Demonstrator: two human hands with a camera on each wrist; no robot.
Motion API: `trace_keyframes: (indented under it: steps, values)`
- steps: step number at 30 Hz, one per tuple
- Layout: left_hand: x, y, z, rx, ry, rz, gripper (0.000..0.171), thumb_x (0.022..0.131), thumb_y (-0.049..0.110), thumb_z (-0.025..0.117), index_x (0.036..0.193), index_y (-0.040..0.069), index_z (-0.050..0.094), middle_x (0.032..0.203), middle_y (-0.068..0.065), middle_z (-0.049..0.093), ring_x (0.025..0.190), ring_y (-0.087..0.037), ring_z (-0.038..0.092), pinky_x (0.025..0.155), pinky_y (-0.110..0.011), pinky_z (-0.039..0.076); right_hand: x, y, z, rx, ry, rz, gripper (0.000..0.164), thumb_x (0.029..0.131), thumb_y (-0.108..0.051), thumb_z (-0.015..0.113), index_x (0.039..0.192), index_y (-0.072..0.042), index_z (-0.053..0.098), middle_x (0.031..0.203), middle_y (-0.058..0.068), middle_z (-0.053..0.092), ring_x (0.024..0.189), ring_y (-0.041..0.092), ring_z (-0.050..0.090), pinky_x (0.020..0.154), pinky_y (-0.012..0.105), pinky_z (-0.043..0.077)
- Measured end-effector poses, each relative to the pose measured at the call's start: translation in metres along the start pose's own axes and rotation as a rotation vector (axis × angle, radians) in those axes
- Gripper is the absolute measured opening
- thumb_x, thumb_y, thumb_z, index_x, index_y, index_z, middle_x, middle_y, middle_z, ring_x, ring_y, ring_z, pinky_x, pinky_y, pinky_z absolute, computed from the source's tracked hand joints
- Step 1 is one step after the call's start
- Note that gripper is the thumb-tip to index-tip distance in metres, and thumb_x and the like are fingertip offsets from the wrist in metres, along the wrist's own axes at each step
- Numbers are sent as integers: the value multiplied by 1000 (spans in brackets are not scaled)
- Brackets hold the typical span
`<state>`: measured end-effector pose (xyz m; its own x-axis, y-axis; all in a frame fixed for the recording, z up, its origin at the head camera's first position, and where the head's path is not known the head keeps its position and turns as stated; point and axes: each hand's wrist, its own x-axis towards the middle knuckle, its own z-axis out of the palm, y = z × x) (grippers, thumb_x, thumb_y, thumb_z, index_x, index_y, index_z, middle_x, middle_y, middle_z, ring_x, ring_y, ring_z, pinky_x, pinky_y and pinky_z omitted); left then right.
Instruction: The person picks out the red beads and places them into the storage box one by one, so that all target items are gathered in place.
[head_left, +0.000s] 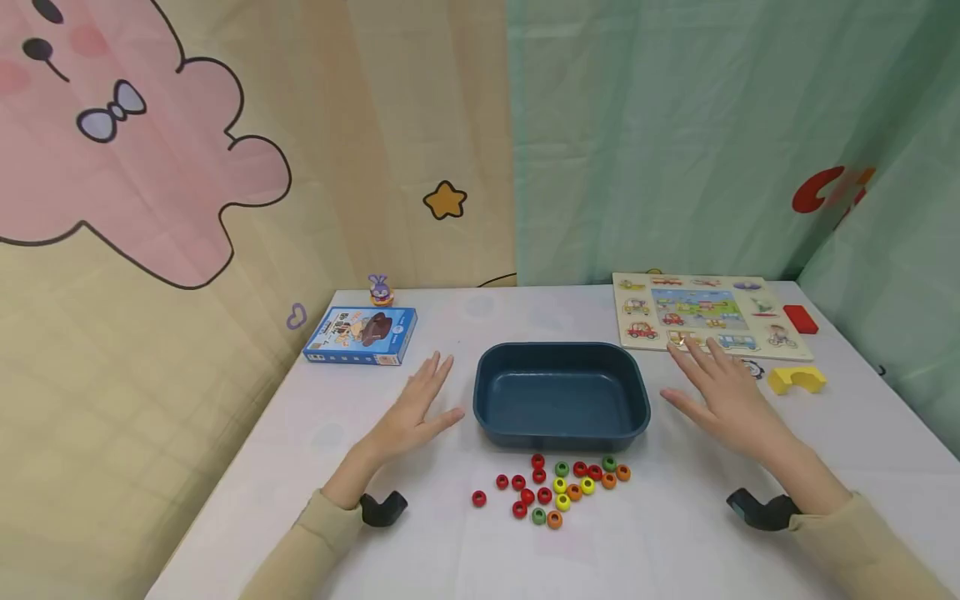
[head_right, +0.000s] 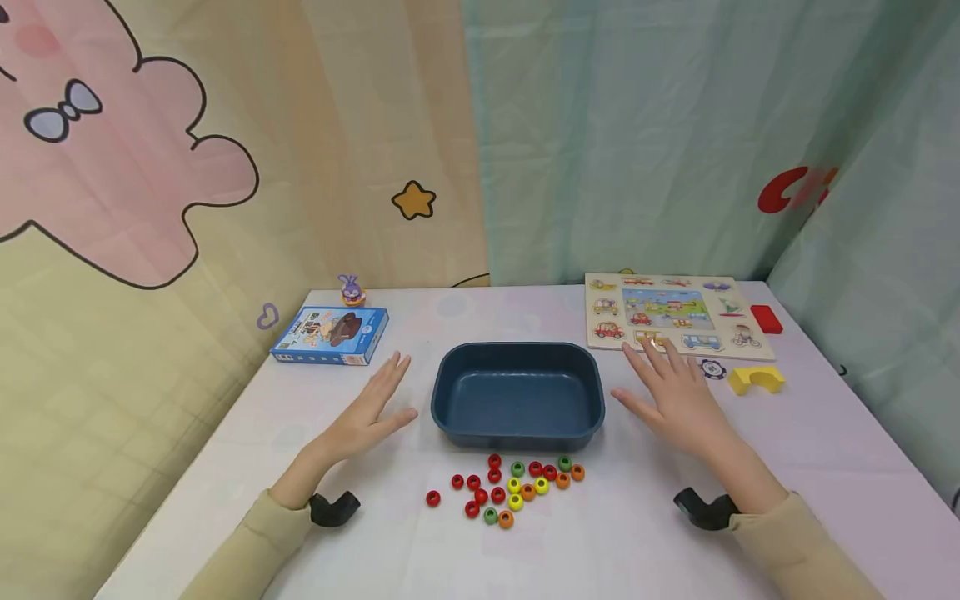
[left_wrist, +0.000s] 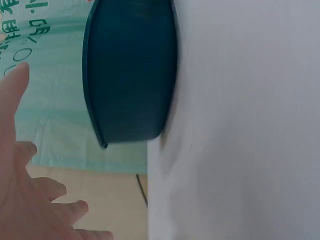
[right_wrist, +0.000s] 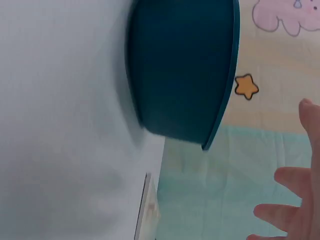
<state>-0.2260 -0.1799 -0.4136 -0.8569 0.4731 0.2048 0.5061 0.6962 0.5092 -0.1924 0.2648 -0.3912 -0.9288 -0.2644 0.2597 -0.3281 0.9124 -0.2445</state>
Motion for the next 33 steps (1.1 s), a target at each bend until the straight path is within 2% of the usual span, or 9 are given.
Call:
trace_keyframes:
  steps: [4,7,9,12,16,20,25,29,33]
  values:
    - [0,20,17,-341,-51,-24,78,82,44,60,143,32,11,148,6,-1,134,-19,4,102,-54,18,-7,-23,5,204,179,-36,61,85,-37,57,137,-16,34,137,14,36,126,33,27,94,61,26]
    - [1,35,28,-543,-93,-44,80,79,33,67,142,25,17,149,-5,-1,134,-25,10,103,-48,22,-12,-35,17,427,335,-76,44,83,-19,63,125,-12,50,121,7,52,107,21,45,84,36,42]
    - [1,43,34,-627,-87,-58,78,78,27,69,140,19,22,148,-12,1,132,-31,15,103,-46,24,-16,-41,25,582,371,-130,34,81,-8,64,114,-8,58,107,6,59,92,14,51,73,24,44]
    - [2,47,43,-666,-18,-61,68,79,20,68,134,9,29,147,-15,7,130,-32,20,103,-44,24,-19,-49,32,797,269,-178,22,80,-1,64,101,-4,62,92,5,64,75,11,56,60,18,47]
    - [4,41,51,-660,77,-41,58,80,15,68,125,-2,35,147,-14,12,131,-27,20,105,-42,22,-21,-58,40,931,14,-205,17,79,-2,65,96,-5,63,86,7,64,63,17,58,52,26,49]
    - [5,37,55,-675,110,-38,54,79,14,69,118,-4,37,147,-13,13,130,-28,23,104,-41,23,-22,-60,53,927,-102,-229,18,78,-5,67,95,-6,64,82,4,64,53,14,52,44,24,43]
    - [4,35,57,-700,164,-23,53,77,13,70,115,-6,38,146,-17,15,129,-31,25,103,-43,25,-24,-62,59,851,-173,-141,19,76,-19,70,93,-9,67,76,-3,65,50,8,48,41,21,40]
    - [3,35,57,-724,178,-23,54,77,11,70,117,-7,37,145,-17,15,129,-32,24,101,-43,27,-24,-61,65,854,-205,-85,24,76,-25,71,95,-10,67,75,-2,65,47,7,45,39,21,39]
    - [2,35,56,-805,153,-24,57,80,7,66,123,-7,33,145,-20,14,127,-35,26,100,-45,28,-24,-60,73,817,-211,-51,28,74,-30,72,96,-13,67,63,-2,60,42,5,39,35,20,33]
